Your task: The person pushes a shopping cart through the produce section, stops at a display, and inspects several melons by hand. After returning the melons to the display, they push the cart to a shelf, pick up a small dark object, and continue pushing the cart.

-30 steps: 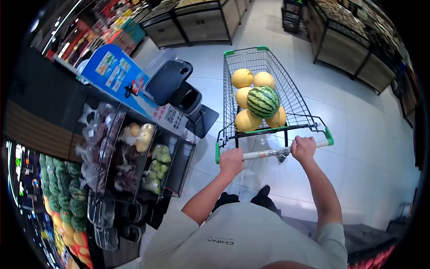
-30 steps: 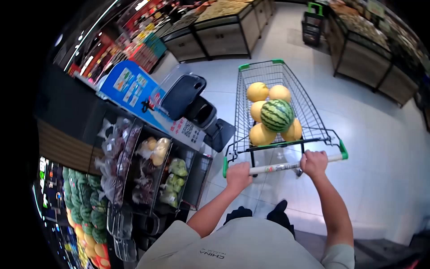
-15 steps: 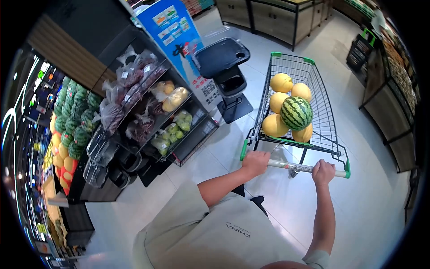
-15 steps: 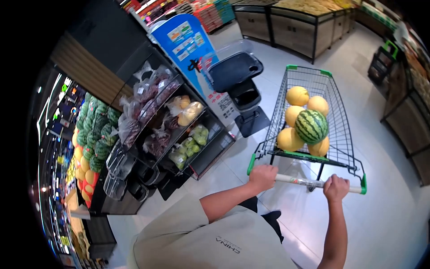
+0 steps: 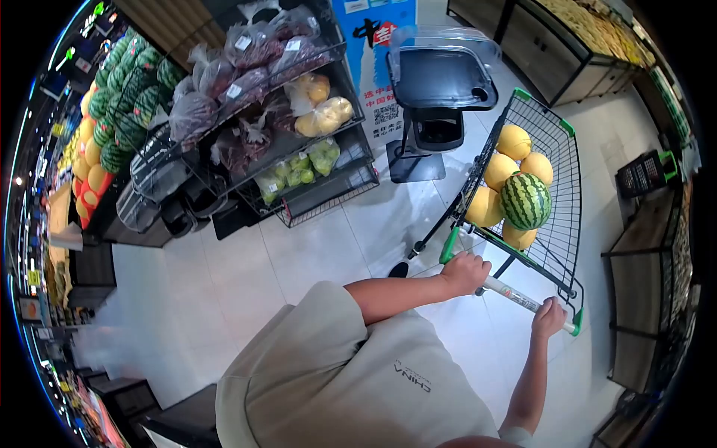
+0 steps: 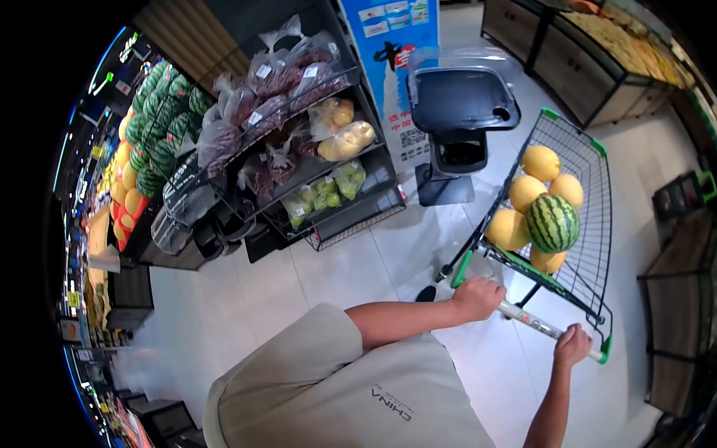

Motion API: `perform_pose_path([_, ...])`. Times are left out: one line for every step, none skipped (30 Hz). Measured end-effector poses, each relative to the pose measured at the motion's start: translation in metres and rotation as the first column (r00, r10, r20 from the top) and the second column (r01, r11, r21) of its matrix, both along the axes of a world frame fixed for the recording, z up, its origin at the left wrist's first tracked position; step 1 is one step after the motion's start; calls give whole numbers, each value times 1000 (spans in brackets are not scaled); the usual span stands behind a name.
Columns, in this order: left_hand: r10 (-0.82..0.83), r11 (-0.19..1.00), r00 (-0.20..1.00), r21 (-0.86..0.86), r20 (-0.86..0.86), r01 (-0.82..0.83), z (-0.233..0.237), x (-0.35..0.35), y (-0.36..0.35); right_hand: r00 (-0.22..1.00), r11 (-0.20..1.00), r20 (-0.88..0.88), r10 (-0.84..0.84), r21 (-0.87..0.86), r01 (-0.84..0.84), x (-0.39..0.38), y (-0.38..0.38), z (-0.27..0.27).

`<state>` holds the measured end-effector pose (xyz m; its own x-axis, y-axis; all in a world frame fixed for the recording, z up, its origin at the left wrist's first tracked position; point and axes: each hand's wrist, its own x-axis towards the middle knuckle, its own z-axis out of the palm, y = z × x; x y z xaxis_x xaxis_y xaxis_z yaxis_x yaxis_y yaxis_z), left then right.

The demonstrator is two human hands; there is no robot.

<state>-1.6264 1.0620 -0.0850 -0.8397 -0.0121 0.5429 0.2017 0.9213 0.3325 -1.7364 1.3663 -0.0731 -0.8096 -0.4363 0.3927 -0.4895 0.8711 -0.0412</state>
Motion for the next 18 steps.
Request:
perform_pose_path([21,1000,1000,17,-2,-21,-1,-1,1,1000,1000,-2,21,17,-21,-2,1,-3])
perform_pose_path([13,1000,1000,6,12,-13,-1,-2,3,1000,1000,1,1,8,-1,-3,3,-7])
perform_pose_path([-1,1000,1000,-5,29,1,-2,-2,4,1000,1000,8,-25,0,25,-2,5,-9])
perform_pose_path([-21,1000,999,3,30,21,-7,-5,5,999,999,32,-35,26,34,-3,8,-10])
perform_pose_path([-13,1000,999,11,31,13,-11,-8,6,999,999,33,-27,34,26,-4,9,-13])
perform_pose_path([-11,1000,999,-16,33,12,-15,-11,7,999,999,38,-32,17,32,-6,9,-14])
perform_pose_path([-6,999,999,-39,36,7,-17,-14,9,998,999,44,-35,4,34,-9,10,-14])
perform_pose_path([-4,999,1000,-41,9,4,-19,-17,8,999,1000,49,-19,21,18,-9,10,-13])
perform_pose_path([15,1000,1000,-26,14,-14,-21,-20,9,999,999,39,-30,14,30,-11,8,-14])
perform_pose_path([19,999,1000,-39,24,-18,-20,-24,7,999,999,27,-40,2,40,-15,6,-14])
perform_pose_path([25,998,999,-56,32,-23,-20,-28,7,999,1000,26,-18,6,18,-19,5,-16])
perform_pose_path([35,997,999,-67,21,-33,-25,-34,8,998,999,45,-40,15,39,-23,4,-17])
perform_pose_path([55,996,998,-69,14,-54,-27,-38,9,996,998,60,-62,20,61,-28,6,-21])
perform_pose_path([64,994,998,-86,24,-62,-32,-37,18,998,999,37,-52,7,52,-29,16,-31])
perform_pose_path([71,992,997,-104,33,-67,-37,-37,26,999,999,27,-35,-3,35,-31,24,-41])
perform_pose_path([86,990,996,-113,25,-83,-43,-39,31,999,999,23,-38,-8,38,-33,28,-51])
perform_pose_path([98,990,995,-105,17,-96,-45,-43,34,999,999,24,-42,-6,42,-38,32,-55])
perform_pose_path([112,989,994,-95,12,-110,-47,-46,35,1000,999,7,-29,-20,29,-43,33,-58])
